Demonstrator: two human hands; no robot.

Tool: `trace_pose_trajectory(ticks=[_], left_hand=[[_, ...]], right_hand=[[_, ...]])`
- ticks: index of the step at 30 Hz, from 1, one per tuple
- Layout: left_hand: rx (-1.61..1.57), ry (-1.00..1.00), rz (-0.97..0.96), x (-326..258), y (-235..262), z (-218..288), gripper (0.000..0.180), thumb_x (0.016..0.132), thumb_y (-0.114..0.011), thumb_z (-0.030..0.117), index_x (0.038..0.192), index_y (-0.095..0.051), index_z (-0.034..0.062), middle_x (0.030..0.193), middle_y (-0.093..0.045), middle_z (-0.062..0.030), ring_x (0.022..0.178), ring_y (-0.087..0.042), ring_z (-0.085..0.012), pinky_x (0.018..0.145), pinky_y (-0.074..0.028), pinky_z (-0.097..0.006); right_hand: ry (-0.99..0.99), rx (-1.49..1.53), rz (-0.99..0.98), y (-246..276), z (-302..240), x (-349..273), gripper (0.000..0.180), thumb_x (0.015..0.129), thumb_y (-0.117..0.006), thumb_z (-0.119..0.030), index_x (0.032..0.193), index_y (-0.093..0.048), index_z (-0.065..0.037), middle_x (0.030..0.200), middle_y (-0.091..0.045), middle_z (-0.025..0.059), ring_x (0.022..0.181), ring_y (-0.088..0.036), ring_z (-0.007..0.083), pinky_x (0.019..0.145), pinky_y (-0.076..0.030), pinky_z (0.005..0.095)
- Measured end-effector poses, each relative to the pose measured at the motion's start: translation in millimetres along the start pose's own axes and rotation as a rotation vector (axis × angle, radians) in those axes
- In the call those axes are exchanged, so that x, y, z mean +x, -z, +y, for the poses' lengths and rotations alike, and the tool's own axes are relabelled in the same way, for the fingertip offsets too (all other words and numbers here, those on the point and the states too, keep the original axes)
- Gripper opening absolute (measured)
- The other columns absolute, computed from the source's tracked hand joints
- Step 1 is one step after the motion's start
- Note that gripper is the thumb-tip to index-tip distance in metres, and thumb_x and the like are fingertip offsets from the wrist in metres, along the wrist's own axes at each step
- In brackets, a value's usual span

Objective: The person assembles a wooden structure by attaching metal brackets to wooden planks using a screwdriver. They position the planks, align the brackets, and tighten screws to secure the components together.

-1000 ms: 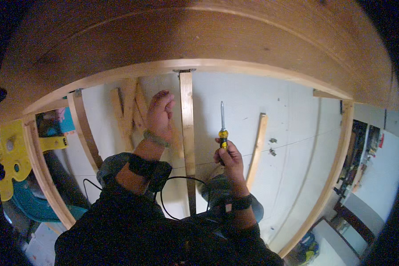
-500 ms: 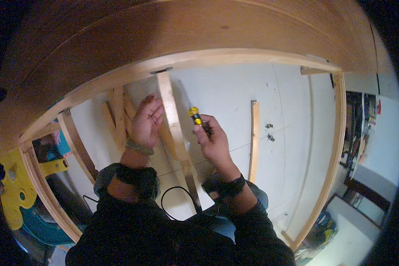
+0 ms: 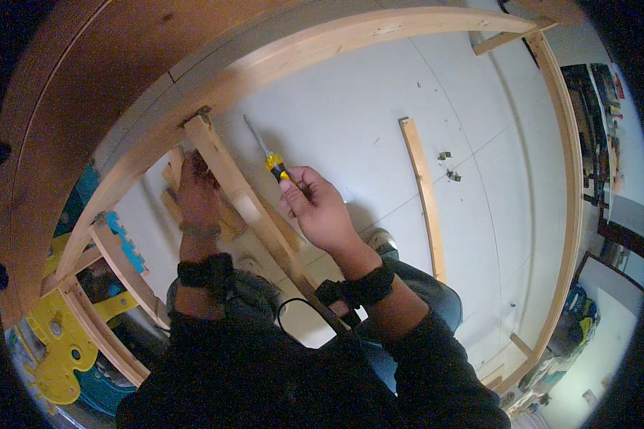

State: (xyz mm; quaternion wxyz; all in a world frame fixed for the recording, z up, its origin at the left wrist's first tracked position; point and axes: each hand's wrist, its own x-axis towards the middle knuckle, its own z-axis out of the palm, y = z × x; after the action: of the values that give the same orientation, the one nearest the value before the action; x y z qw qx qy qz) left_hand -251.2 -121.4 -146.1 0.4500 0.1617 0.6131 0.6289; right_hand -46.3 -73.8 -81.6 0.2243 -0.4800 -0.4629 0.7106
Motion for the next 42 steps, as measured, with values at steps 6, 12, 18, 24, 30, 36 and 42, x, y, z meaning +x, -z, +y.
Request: trace_pose_trajectory(ticks=[6, 12, 18, 24, 30, 36, 42], left_hand=[[-0.275, -0.062, 0.062, 27.1, -46.4, 18.8, 0.041, 0.096, -0.03, 0.039, 0.108, -0.051, 0.0063, 0.097, -0.056, -0.0065, 0.086, -0.054, -0.0141, 0.079, -0.044, -0.027], [-0.474, 0.054, 0.095, 44.3, -46.1, 22.4, 0.049, 0.092, -0.03, 0.051, 0.101, -0.053, 0.0088, 0.084, -0.058, -0.0046, 0.073, -0.055, -0.0144, 0.066, -0.046, -0.024], [-0.411, 0.029, -0.018, 46.9, -46.1, 17.3, 0.053, 0.089, -0.03, 0.057, 0.093, -0.054, 0.0093, 0.075, -0.055, -0.0019, 0.058, -0.05, -0.0124, 0.055, -0.043, -0.024], [-0.356, 0.103, -0.002, 41.8, -45.0, 23.9, 0.057, 0.088, -0.031, 0.058, 0.09, -0.055, 0.0075, 0.072, -0.052, -0.0002, 0.06, -0.048, -0.0109, 0.054, -0.04, -0.023], [-0.497, 0.23, -0.026, 45.2, -41.6, 19.1, 0.057, 0.085, -0.04, 0.059, 0.09, -0.056, 0.0051, 0.075, -0.054, -0.0031, 0.069, -0.05, -0.0117, 0.061, -0.04, -0.023], [-0.481, 0.247, 0.0, 46.8, -43.3, 19.2, 0.057, 0.085, -0.04, 0.06, 0.089, -0.057, 0.0053, 0.072, -0.052, -0.002, 0.065, -0.049, -0.011, 0.059, -0.041, -0.023], [-0.47, 0.219, 0.048, 44.8, -49.1, 25.2, 0.053, 0.085, -0.041, 0.058, 0.089, -0.056, 0.0081, 0.072, -0.051, -0.0012, 0.064, -0.048, -0.0114, 0.058, -0.042, -0.025]], right_hand=[[0.198, -0.516, 0.098, -20.5, -21.2, 19.4, 0.026, 0.086, -0.054, -0.022, 0.107, -0.054, -0.005, 0.08, -0.061, 0.0134, 0.068, -0.059, 0.025, 0.061, -0.047, 0.033], [0.155, -0.526, 0.097, -27.9, -28.5, 28.6, 0.026, 0.088, -0.055, -0.017, 0.109, -0.053, -0.002, 0.075, -0.058, 0.0065, 0.067, -0.052, 0.0104, 0.064, -0.044, 0.0237], [0.196, -0.475, 0.131, -32.8, -12.6, 33.2, 0.024, 0.088, -0.055, -0.015, 0.108, -0.053, -0.002, 0.075, -0.057, 0.0046, 0.065, -0.05, 0.008, 0.063, -0.043, 0.0215], [0.156, -0.26, 0.141, -48.0, 0.4, 36.5, 0.025, 0.09, -0.052, -0.018, 0.107, -0.053, 0.0, 0.073, -0.055, -0.0003, 0.064, -0.048, 0.0065, 0.061, -0.041, 0.0199], [0.072, -0.047, 0.085, -49.8, 6.6, 38.3, 0.028, 0.092, -0.05, -0.022, 0.109, -0.054, -0.001, 0.072, -0.054, -0.0013, 0.061, -0.044, 0.0041, 0.056, -0.038, 0.0183], [0.176, -0.142, 0.155, -58.6, 6.6, 34.4, 0.028, 0.091, -0.051, -0.02, 0.109, -0.054, 0.001, 0.073, -0.056, -0.0001, 0.063, -0.047, 0.0052, 0.059, -0.04, 0.019], [0.285, -0.47, 0.342, -74.2, -1.0, 23.8, 0.026, 0.086, -0.055, -0.016, 0.106, -0.054, 0.001, 0.078, -0.06, 0.0093, 0.07, -0.055, 0.0135, 0.065, -0.045, 0.0248]])
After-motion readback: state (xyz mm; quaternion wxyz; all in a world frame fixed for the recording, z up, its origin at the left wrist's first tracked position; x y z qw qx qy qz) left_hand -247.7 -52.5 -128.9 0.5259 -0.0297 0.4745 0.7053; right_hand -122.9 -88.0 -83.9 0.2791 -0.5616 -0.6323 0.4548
